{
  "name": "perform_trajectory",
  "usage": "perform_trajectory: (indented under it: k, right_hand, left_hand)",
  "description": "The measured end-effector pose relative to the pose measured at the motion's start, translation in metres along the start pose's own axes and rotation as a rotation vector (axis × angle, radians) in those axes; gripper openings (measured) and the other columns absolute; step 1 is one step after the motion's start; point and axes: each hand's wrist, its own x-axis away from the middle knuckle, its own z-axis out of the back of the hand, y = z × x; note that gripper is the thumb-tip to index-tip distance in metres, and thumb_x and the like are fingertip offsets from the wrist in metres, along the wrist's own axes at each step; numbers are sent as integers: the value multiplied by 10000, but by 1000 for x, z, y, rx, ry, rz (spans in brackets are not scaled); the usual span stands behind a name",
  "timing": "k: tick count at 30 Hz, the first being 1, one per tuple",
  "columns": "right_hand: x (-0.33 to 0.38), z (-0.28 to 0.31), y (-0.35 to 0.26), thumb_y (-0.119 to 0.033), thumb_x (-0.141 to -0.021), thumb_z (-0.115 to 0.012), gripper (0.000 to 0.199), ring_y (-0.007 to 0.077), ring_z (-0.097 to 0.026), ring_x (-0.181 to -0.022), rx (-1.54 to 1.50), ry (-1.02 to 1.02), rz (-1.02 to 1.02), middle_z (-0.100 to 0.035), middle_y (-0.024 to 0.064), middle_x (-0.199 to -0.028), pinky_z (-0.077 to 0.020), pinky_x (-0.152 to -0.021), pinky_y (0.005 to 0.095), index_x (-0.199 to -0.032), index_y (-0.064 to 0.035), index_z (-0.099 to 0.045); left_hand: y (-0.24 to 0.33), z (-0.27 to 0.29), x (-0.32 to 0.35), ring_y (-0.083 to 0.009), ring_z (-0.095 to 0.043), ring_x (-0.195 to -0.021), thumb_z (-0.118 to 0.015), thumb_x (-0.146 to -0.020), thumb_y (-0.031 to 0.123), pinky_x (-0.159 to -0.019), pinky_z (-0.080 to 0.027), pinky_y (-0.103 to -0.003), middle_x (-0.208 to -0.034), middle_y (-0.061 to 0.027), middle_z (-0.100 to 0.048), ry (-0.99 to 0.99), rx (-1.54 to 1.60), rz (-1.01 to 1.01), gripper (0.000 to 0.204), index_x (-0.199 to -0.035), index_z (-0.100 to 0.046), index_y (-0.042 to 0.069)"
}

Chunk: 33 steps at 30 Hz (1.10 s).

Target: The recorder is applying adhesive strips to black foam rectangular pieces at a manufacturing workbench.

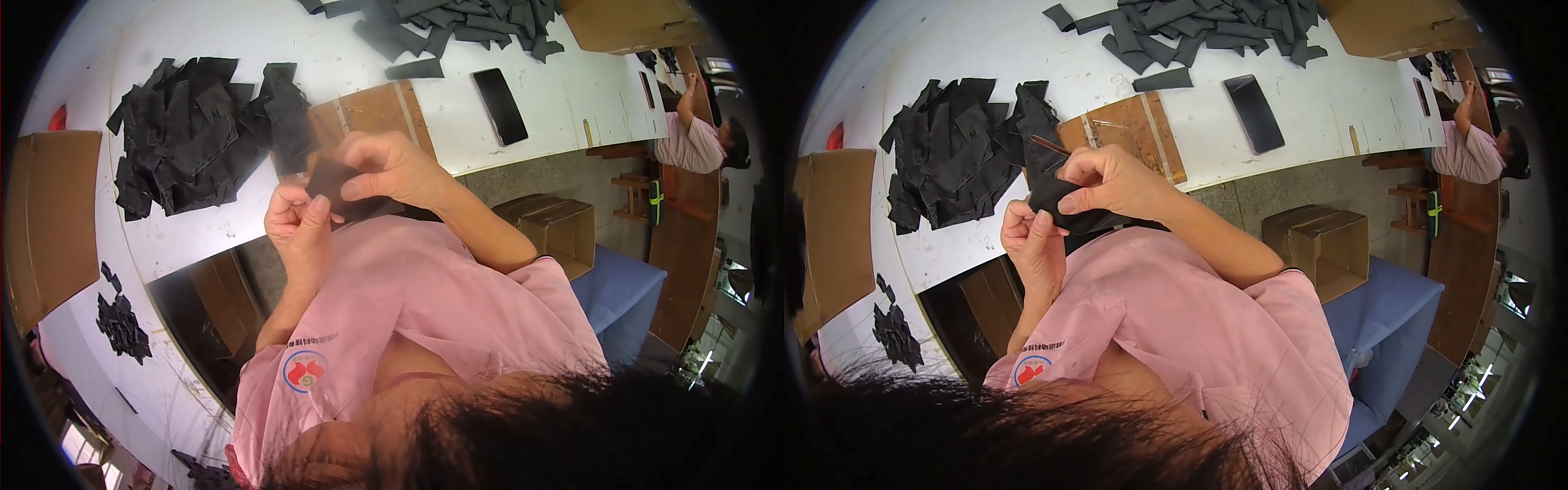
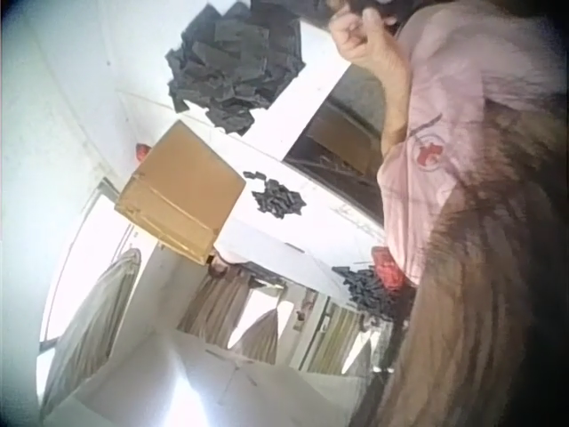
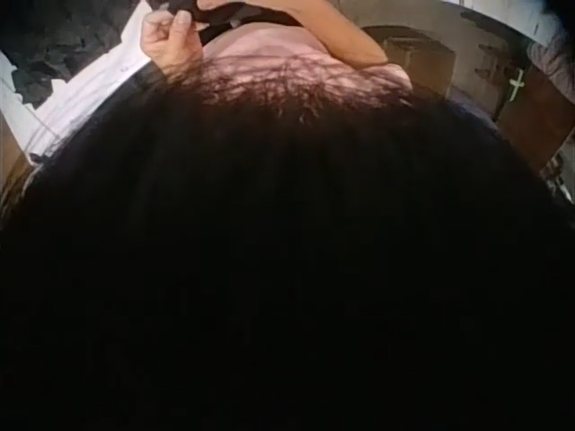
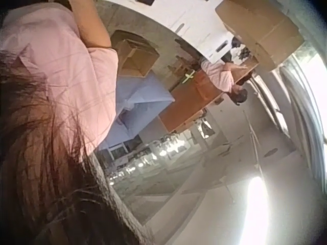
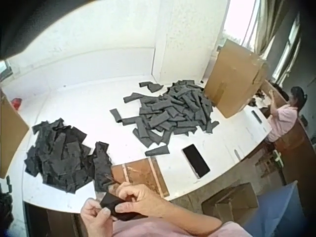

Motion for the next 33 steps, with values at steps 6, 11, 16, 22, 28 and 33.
perform_trajectory:
  k: [6,11,16,22,28,33]
  right_hand:
    - [4,10,-8,-86,-695,-663,125,84,-466,-657,270,105,-94,-511,2,-675,-372,-602,223,-713,9,-583]
    - [1,16,-9,-136,-700,-660,158,111,-467,-612,366,30,-2,-511,34,-639,-370,-568,243,-729,8,-601]
    - [-2,20,-13,-152,-683,-661,162,171,-496,-576,451,3,41,-520,74,-604,-380,-548,275,-716,2,-623]
    - [-9,16,6,-62,-655,-630,137,226,-505,-679,1319,478,520,-542,103,-748,-403,-616,308,-782,-21,-599]
    - [-6,-7,18,-42,-677,-607,129,204,-531,-700,583,450,249,-556,81,-781,-421,-602,278,-802,-13,-596]
    - [-19,-5,32,9,-694,-551,54,237,-527,-630,949,466,424,-531,91,-728,-417,-515,300,-743,-1,-573]
  left_hand:
    - [13,-6,-23,-124,-532,-813,-547,-803,167,-710,-413,-210,-894,-89,-576,-7,-2,198,277,-1002,-491,-17]
    - [24,19,-54,-88,-528,-722,-535,-804,194,-655,-410,-200,-796,-39,-572,-251,-154,459,250,-907,-540,-34]
    - [33,10,-60,-44,-477,-577,-565,-760,56,-520,-370,-169,-663,5,-546,-336,-410,477,81,-800,-566,-14]
    - [7,15,-53,-17,-424,-546,-544,-749,-3,-466,-329,-166,-623,24,-512,-153,-825,259,24,-763,-562,-11]
    - [-21,-1,-41,-23,-427,-501,-576,-730,-2,-439,-336,-180,-604,15,-527,18,-629,52,35,-763,-565,-9]
    - [-41,9,-40,-86,-503,-496,-565,-731,-13,-463,-401,-209,-622,-60,-574,145,-1121,-358,73,-804,-560,-18]
